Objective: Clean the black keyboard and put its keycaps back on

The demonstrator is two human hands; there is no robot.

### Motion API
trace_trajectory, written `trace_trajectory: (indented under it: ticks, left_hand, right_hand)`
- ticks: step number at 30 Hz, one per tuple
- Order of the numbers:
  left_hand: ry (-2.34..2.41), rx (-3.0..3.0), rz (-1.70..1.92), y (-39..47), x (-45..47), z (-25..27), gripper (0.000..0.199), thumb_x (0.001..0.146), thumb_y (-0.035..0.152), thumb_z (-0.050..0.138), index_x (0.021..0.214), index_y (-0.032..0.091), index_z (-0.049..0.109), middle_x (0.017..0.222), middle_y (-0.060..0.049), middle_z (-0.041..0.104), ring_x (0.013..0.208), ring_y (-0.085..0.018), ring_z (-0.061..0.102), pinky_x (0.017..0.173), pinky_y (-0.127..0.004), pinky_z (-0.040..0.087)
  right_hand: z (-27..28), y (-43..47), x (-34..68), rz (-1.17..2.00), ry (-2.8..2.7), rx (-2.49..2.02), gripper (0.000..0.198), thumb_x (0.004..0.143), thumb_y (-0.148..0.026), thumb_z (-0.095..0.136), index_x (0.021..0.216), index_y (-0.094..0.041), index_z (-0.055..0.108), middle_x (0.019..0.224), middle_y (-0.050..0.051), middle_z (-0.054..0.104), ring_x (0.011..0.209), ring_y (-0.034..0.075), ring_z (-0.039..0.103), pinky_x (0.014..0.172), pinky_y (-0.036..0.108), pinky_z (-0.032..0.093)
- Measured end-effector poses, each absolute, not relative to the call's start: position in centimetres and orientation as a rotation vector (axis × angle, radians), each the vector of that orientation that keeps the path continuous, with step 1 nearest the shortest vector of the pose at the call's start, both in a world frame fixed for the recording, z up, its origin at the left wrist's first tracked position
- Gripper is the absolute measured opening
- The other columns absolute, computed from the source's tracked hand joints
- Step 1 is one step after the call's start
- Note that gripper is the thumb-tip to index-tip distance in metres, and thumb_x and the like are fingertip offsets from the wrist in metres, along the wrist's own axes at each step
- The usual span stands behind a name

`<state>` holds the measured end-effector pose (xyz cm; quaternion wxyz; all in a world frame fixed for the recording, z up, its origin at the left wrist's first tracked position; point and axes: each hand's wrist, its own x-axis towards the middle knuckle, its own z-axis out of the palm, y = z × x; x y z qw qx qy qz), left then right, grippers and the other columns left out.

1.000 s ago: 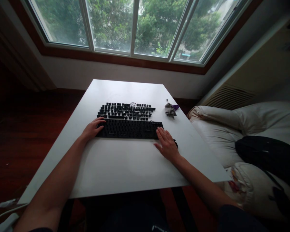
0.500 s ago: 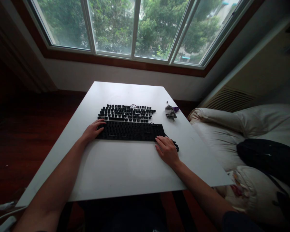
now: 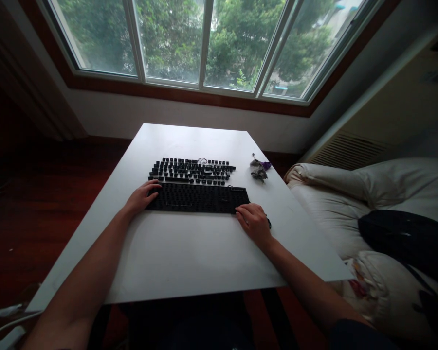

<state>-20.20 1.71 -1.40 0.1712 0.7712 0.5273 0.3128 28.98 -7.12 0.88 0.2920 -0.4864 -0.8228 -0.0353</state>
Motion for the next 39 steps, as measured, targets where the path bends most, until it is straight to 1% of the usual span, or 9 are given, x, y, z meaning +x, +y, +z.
trace_trajectory:
  ticks: [2, 5, 11, 16, 20, 24, 32, 35, 39]
  left_hand:
    - [1.492, 2.194, 0.889, 1.7, -20.2, -1.4, 0.038, 0.093, 0.044, 0.056, 0.125, 0.028, 0.068, 0.153, -0.002, 0.051, 0.139, -0.027, 0.05, 0.122, -0.044, 0.037]
    - [1.485, 2.208, 0.881, 1.8, -20.3, -1.4, 0.038, 0.093, 0.043, 0.055, 0.125, 0.027, 0.067, 0.153, -0.003, 0.051, 0.139, -0.026, 0.05, 0.122, -0.044, 0.037]
    - [1.499, 2.222, 0.854, 1.8, -20.3, -1.4, 0.038, 0.093, 0.041, 0.055, 0.127, 0.027, 0.066, 0.153, -0.003, 0.051, 0.14, -0.026, 0.049, 0.122, -0.045, 0.037]
    - [1.491, 2.225, 0.867, 1.9, -20.5, -1.6, 0.037, 0.093, 0.04, 0.055, 0.126, 0.027, 0.067, 0.153, -0.003, 0.051, 0.14, -0.026, 0.049, 0.122, -0.044, 0.038]
    - [1.496, 2.223, 0.875, 1.9, -20.5, -1.7, 0.037, 0.093, 0.04, 0.056, 0.126, 0.028, 0.067, 0.153, -0.002, 0.051, 0.14, -0.026, 0.05, 0.122, -0.044, 0.038]
    - [1.497, 2.222, 0.871, 1.9, -20.5, -1.5, 0.037, 0.093, 0.04, 0.056, 0.126, 0.027, 0.067, 0.153, -0.003, 0.051, 0.14, -0.027, 0.049, 0.122, -0.044, 0.038]
    - [1.493, 2.217, 0.867, 1.8, -20.5, -1.4, 0.037, 0.093, 0.039, 0.056, 0.126, 0.026, 0.067, 0.153, -0.004, 0.051, 0.14, -0.027, 0.049, 0.122, -0.046, 0.037]
    - [1.497, 2.222, 0.867, 1.9, -20.5, -1.4, 0.037, 0.093, 0.039, 0.056, 0.126, 0.027, 0.067, 0.153, -0.004, 0.051, 0.14, -0.027, 0.049, 0.122, -0.046, 0.037]
    - [1.495, 2.226, 0.869, 1.8, -20.4, -1.4, 0.037, 0.093, 0.039, 0.056, 0.126, 0.027, 0.067, 0.152, -0.004, 0.051, 0.14, -0.027, 0.05, 0.122, -0.046, 0.037]
  right_hand:
    - [1.7, -5.3, 28.8, -0.039, -2.193, -1.278, 0.023, 0.1, -0.03, 0.052, 0.109, -0.025, 0.073, 0.109, 0.009, 0.072, 0.104, 0.028, 0.064, 0.1, 0.046, 0.047]
    - [3.0, -1.3, 28.4, 0.058, -2.251, -1.253, 0.023, 0.099, -0.031, 0.054, 0.111, -0.024, 0.072, 0.111, 0.009, 0.072, 0.104, 0.026, 0.064, 0.096, 0.041, 0.049]
    - [3.9, 7.3, 27.7, 0.071, -2.377, -1.339, 0.015, 0.094, -0.025, 0.062, 0.104, -0.022, 0.072, 0.108, 0.008, 0.07, 0.102, 0.024, 0.062, 0.091, 0.035, 0.048]
    - [3.8, 11.2, 27.2, 0.068, -2.637, -1.374, 0.014, 0.089, -0.023, 0.069, 0.103, -0.021, 0.071, 0.101, 0.006, 0.071, 0.097, 0.023, 0.063, 0.081, 0.03, 0.045]
    - [4.1, 12.5, 26.7, 0.083, -2.754, -1.449, 0.019, 0.087, -0.027, 0.072, 0.105, -0.022, 0.07, 0.099, 0.005, 0.073, 0.089, 0.021, 0.064, 0.072, 0.028, 0.041]
    - [4.5, 13.0, 26.0, 0.082, -2.812, -1.47, 0.021, 0.087, -0.028, 0.072, 0.107, -0.022, 0.07, 0.102, 0.005, 0.074, 0.087, 0.02, 0.065, 0.07, 0.027, 0.039]
    - [4.0, 13.0, 25.7, -0.019, -2.794, -1.432, 0.01, 0.087, -0.027, 0.068, 0.095, -0.022, 0.072, 0.1, 0.007, 0.074, 0.088, 0.022, 0.065, 0.071, 0.027, 0.039]
    - [3.7, 12.6, 26.1, 0.049, -2.693, -1.425, 0.007, 0.085, -0.025, 0.069, 0.09, -0.022, 0.069, 0.092, 0.005, 0.073, 0.082, 0.02, 0.064, 0.07, 0.027, 0.038]
    - [3.6, 10.9, 27.0, 0.223, -2.469, -1.38, 0.007, 0.085, -0.026, 0.067, 0.089, -0.022, 0.065, 0.085, 0.002, 0.071, 0.075, 0.018, 0.062, 0.069, 0.027, 0.04]
